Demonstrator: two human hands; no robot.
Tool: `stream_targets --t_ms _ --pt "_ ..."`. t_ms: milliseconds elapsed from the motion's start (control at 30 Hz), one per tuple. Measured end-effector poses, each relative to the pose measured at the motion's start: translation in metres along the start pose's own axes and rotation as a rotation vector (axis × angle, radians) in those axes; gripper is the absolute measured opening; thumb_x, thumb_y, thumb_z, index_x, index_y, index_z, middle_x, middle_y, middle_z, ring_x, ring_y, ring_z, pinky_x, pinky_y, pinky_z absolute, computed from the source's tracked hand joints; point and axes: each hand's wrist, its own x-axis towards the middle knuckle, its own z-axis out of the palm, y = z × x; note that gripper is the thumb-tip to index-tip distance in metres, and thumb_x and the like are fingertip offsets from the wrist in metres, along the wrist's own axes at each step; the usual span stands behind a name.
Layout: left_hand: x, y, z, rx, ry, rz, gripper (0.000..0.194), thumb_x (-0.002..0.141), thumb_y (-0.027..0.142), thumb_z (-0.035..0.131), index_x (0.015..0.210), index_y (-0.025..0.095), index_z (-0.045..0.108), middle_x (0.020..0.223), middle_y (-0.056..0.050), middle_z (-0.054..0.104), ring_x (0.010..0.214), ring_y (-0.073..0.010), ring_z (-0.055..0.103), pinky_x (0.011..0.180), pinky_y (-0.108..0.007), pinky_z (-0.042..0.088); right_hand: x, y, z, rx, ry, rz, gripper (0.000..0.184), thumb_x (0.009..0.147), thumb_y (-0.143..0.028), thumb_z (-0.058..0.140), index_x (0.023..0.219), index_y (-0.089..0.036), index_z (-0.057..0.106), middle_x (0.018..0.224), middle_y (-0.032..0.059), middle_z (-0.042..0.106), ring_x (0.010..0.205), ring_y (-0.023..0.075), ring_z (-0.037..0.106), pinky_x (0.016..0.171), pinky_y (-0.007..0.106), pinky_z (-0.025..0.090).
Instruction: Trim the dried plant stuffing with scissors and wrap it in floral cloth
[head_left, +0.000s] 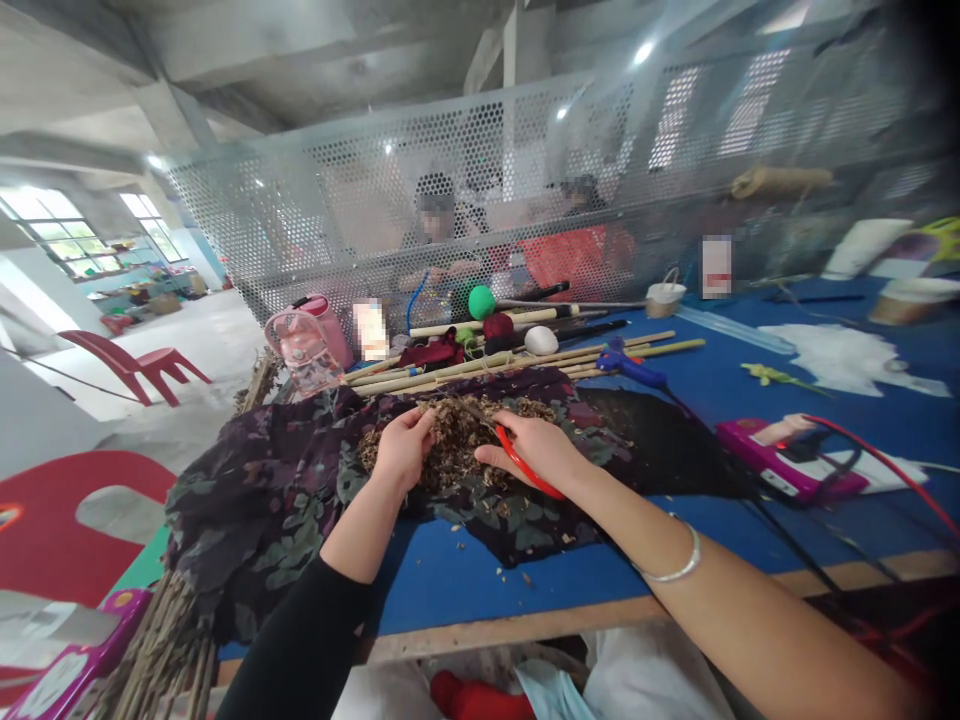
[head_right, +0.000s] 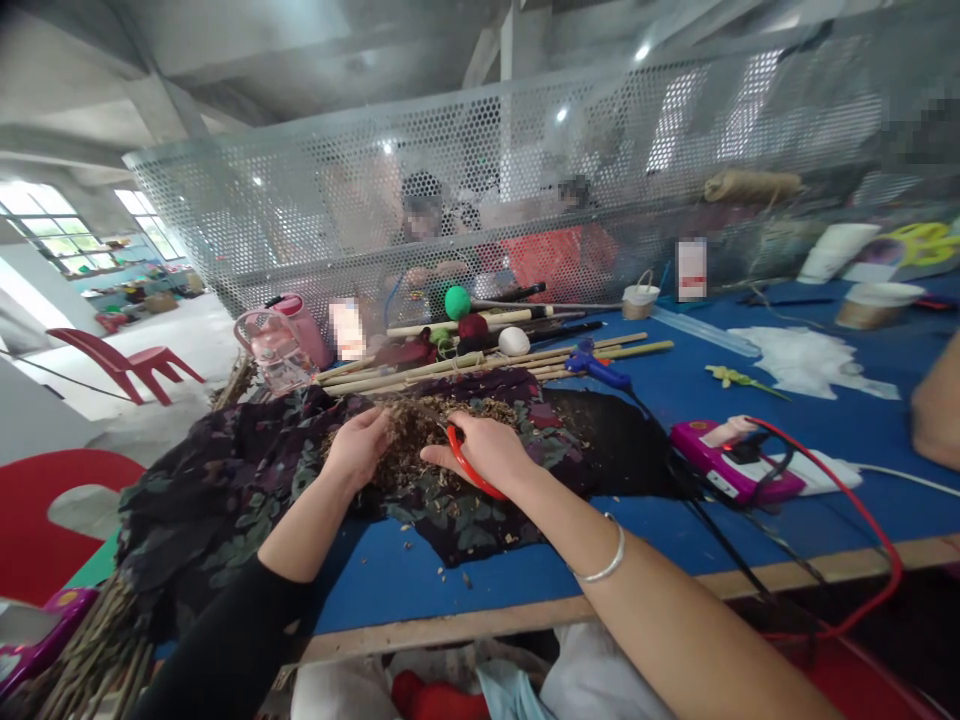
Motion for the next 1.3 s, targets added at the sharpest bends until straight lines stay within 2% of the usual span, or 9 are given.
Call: stream_targets --t_ms 133,233,333,500,667,833,933,1067,1300 --pt "-0.003 0.003 0.005 -0.228 0.006 0.015 0.016 0.060 0.014 0.070 0.071 0.013 0.058 0.066 0.002 0.059 0.053 -0.0032 0.049 0.054 -0.015 0.040 0.000 0.002 0.008 0.025 0.009 -0.083 0.062 0.073 -0.068 0.048 0.110 -0.019 0.052 0.087 0.0085 0.064 0.079 0.0226 0.062 0.063 0.027 0.042" --pt "-0.009 0.003 0.013 -0.271 -0.002 0.015 0.022 0.058 0.007 0.067 0.075 0.014 0.056 0.072 0.001 0.061 0.058 -0.0044 0.054 0.056 -0.015 0.042 0.000 0.001 0.011 0.017 0.041 -0.122 0.065 0.071 -0.068 0.051 0.113 -0.018 0.051 0.100 0.0125 0.062 0.091 0.0257 0.060 0.075 0.032 0.044" --pt "-0.015 0.000 0.020 -0.253 -0.003 -0.003 0.031 0.055 0.004 0.064 0.082 0.016 0.052 0.074 0.002 0.063 0.062 -0.0060 0.057 0.060 -0.018 0.045 -0.001 -0.004 0.009 0.025 0.047 -0.131 0.065 0.071 -0.066 0.053 0.115 -0.017 0.052 0.102 0.0133 0.062 0.095 0.0259 0.059 0.080 0.033 0.043" --pt "-0.019 -0.003 0.025 -0.165 0.031 0.030 0.037 0.053 0.004 0.061 0.085 0.018 0.048 0.076 0.002 0.065 0.067 -0.0088 0.061 0.064 -0.021 0.047 -0.003 -0.013 0.003 0.002 0.028 -0.066 0.058 0.073 -0.067 0.050 0.107 -0.021 0.057 0.090 0.0087 0.067 0.083 0.0228 0.063 0.068 0.028 0.044" --pt "-0.019 0.001 0.022 -0.079 0.049 0.016 0.030 0.053 0.005 0.061 0.080 0.016 0.052 0.074 0.000 0.064 0.067 -0.0095 0.060 0.064 -0.021 0.048 -0.003 -0.013 0.003 -0.142 0.005 -0.023 0.055 0.072 -0.074 0.042 0.085 -0.024 0.062 0.068 0.0053 0.068 0.070 0.0240 0.065 0.058 0.028 0.041" --pt "-0.019 0.007 0.018 -0.170 0.050 -0.089 0.015 0.063 0.016 0.059 0.077 0.014 0.057 0.084 -0.004 0.063 0.071 -0.0107 0.058 0.064 -0.024 0.050 -0.002 -0.008 0.004 -0.212 0.022 -0.022 0.059 0.071 -0.077 0.038 0.080 -0.024 0.063 0.068 0.0067 0.069 0.071 0.0242 0.066 0.058 0.028 0.041" --pt "-0.018 0.006 0.016 -0.202 0.059 -0.095 0.013 0.069 0.024 0.061 0.077 0.014 0.059 0.087 -0.004 0.063 0.074 -0.0107 0.057 0.063 -0.024 0.051 -0.001 -0.007 0.004 -0.244 0.028 -0.016 0.061 0.071 -0.077 0.037 0.081 -0.023 0.063 0.068 0.0071 0.068 0.069 0.0237 0.065 0.057 0.027 0.040" --pt "-0.014 -0.001 0.015 -0.124 0.088 -0.048 0.015 0.065 0.021 0.069 0.073 0.012 0.060 0.084 -0.005 0.063 0.071 -0.0079 0.056 0.061 -0.017 0.047 -0.001 -0.006 0.005 -0.246 0.017 -0.046 0.060 0.074 -0.075 0.035 0.079 -0.022 0.062 0.067 0.0072 0.068 0.068 0.0236 0.065 0.056 0.027 0.040" --pt "-0.013 -0.003 0.014 -0.124 0.119 -0.061 0.016 0.062 0.020 0.071 0.074 0.012 0.064 0.082 -0.005 0.064 0.066 -0.0068 0.054 0.059 -0.017 0.047 -0.002 -0.008 0.004 -0.213 -0.029 -0.038 0.056 0.077 -0.073 0.035 0.078 -0.022 0.058 0.069 0.0072 0.068 0.068 0.0230 0.065 0.056 0.026 0.039"
